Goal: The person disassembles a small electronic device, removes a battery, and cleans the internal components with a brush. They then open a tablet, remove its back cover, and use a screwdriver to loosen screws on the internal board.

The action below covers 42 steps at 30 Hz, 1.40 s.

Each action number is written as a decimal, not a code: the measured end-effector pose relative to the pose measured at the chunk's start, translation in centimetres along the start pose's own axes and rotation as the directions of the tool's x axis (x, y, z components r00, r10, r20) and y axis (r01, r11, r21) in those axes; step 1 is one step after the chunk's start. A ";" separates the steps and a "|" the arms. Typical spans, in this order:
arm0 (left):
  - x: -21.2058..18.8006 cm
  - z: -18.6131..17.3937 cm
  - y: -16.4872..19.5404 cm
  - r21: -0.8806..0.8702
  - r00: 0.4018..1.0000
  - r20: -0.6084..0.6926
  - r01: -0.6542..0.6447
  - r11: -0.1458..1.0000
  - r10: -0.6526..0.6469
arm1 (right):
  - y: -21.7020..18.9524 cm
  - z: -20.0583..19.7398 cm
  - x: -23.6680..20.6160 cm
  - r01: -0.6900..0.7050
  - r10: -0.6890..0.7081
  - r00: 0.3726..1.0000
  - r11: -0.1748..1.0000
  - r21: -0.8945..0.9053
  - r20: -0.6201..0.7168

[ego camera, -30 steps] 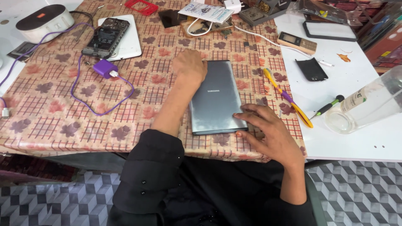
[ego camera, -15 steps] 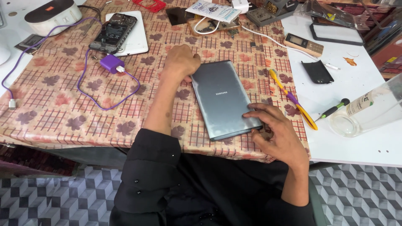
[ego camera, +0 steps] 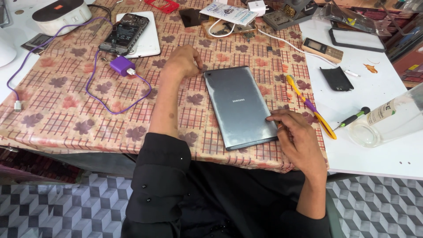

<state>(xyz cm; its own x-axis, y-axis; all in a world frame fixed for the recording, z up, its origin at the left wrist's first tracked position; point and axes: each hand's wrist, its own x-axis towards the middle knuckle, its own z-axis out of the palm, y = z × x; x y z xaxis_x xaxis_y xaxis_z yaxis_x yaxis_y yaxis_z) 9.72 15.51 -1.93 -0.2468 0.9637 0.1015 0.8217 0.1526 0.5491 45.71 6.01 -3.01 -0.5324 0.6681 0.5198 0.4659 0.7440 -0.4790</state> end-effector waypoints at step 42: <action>0.9 3.6 0.6 -0.015 0.918 -0.342 -0.221 0.975 0.203 | -4.9 4.4 0.5 0.227 -0.220 0.973 0.883 -0.410 0.067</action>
<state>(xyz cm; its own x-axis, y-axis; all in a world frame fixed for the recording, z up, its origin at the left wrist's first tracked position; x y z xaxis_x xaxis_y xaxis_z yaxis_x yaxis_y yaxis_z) 11.86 17.30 -4.46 -0.2355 0.8405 0.4880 0.8482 -0.0674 0.5254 40.09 2.67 -3.49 -0.6677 0.4859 0.5640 0.5799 0.8145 -0.0152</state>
